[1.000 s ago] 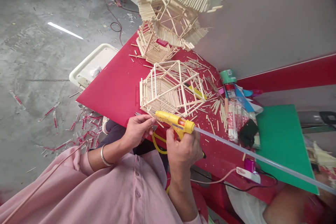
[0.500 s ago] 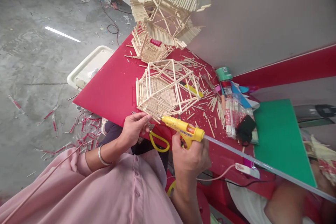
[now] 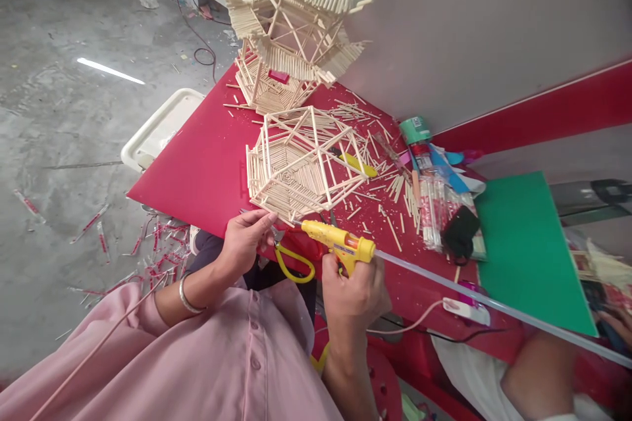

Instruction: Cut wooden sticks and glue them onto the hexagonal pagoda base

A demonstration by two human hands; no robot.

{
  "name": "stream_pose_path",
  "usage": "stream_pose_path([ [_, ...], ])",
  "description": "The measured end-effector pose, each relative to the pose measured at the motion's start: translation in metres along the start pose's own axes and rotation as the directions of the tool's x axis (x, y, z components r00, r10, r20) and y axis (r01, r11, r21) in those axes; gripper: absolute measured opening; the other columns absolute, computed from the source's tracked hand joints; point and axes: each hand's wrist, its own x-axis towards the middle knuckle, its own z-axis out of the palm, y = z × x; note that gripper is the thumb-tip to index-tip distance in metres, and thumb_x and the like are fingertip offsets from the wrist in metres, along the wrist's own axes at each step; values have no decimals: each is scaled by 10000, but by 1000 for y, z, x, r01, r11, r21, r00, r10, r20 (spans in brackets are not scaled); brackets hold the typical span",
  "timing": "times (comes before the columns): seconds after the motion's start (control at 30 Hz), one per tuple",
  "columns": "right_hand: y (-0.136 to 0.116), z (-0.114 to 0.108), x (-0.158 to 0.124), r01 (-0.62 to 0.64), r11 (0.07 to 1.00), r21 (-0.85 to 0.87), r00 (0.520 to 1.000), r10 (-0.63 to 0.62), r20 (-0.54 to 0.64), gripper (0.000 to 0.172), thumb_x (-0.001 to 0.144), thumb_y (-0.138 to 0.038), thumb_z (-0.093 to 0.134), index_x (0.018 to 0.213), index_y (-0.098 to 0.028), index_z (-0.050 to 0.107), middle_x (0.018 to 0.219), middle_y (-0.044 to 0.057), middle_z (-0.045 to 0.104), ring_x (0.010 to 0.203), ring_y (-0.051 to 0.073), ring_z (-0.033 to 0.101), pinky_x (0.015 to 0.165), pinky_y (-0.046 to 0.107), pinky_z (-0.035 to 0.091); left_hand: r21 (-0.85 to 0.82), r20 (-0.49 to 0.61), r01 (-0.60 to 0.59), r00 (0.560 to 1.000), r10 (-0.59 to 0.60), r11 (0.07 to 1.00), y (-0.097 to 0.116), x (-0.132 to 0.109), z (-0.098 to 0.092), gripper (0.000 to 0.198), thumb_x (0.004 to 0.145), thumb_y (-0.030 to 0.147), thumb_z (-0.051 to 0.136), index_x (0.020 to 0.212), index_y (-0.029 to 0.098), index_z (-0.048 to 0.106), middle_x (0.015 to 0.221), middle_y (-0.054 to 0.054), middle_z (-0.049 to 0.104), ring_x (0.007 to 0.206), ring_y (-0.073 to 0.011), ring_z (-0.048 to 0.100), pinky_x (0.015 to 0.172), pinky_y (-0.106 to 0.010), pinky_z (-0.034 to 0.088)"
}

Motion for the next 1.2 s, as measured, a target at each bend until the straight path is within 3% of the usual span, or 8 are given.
stream_pose_path([
  [0.5, 4, 5, -9, -61, 994, 90, 994, 52, 95, 126, 864, -276, 612, 937, -174, 620, 769, 65, 650, 633, 209, 627, 544, 293, 435, 21, -28, -20, 999, 21, 1000, 0, 0, 2, 373, 622, 450, 886, 716, 139, 703, 443, 37, 543, 366, -73, 458, 345, -188, 306],
  [0.9, 2, 6, -9, -122, 970, 210, 984, 91, 152, 372, 888, -463, 683, 1069, -142, 632, 898, 124, 696, 778, 253, 690, 624, 310, 494, 13, -37, 0, 999, 0, 1000, 1, -1, 3, 378, 608, 441, 900, 729, 145, 697, 466, 38, 555, 381, -67, 469, 359, -179, 312],
  [1.03, 3, 6, -8, -177, 945, 275, 979, 141, 144, 389, 884, -523, 682, 965, -145, 633, 806, 101, 664, 733, 239, 665, 642, 314, 500, 20, -34, -12, 999, 13, 1000, 1, 0, 3, 368, 619, 434, 896, 714, 143, 693, 468, 34, 559, 382, -63, 465, 359, -174, 307],
  [1.2, 9, 4, -7, -330, 859, 391, 930, 224, 292, 447, 861, -636, 649, 788, -199, 590, 668, 25, 587, 629, 190, 596, 629, 300, 483, 20, -44, -7, 999, 8, 1000, 3, -2, 5, 379, 597, 437, 901, 710, 147, 685, 456, 42, 541, 382, -69, 472, 357, -176, 309],
])
